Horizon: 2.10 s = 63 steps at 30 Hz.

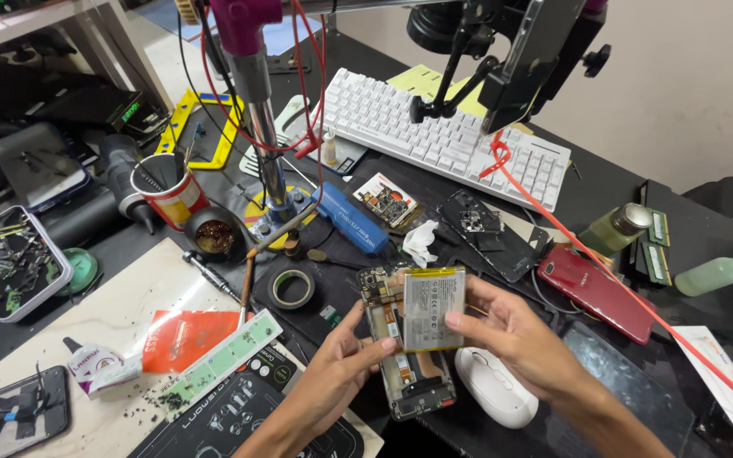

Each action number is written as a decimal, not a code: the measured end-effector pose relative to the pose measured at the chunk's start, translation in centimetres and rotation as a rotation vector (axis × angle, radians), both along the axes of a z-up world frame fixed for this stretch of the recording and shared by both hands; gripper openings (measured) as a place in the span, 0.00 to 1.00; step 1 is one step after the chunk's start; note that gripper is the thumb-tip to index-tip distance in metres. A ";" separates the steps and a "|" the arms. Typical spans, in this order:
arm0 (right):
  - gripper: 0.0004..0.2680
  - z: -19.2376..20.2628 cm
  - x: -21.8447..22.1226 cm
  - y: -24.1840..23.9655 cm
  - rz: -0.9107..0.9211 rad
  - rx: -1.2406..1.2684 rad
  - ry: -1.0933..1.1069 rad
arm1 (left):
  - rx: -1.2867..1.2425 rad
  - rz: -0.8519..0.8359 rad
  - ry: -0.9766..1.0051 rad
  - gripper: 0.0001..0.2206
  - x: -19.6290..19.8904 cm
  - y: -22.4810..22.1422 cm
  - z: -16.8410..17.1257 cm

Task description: The person is repairing a smartphone, handling internal electronic components and using a blue pry tool to align the battery and cables within the device frame.

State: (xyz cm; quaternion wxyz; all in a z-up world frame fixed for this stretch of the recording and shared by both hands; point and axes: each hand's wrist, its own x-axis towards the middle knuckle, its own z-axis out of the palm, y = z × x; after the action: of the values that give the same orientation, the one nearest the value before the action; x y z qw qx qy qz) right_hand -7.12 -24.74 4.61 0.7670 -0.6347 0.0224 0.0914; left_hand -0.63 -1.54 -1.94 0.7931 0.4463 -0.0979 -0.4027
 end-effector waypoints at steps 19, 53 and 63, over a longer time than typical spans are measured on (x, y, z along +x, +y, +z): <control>0.13 -1.8 -0.4 2.6 -0.047 -0.052 0.087 | -0.054 -0.043 0.031 0.33 0.5 0.6 -0.3; 0.09 0.9 -1.2 4.1 -0.340 -0.932 -0.208 | 0.072 0.107 -0.069 0.33 0.0 -0.2 -0.3; 0.09 -1.4 0.1 2.1 -0.088 -0.311 0.136 | 0.115 0.053 -0.103 0.38 0.1 0.0 -1.5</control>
State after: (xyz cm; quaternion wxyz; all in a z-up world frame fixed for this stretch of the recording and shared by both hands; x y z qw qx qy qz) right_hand -7.07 -22.59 3.23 0.6595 -0.7365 0.1159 0.0957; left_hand -0.53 -1.55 -3.43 0.7705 0.5136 -0.1036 -0.3630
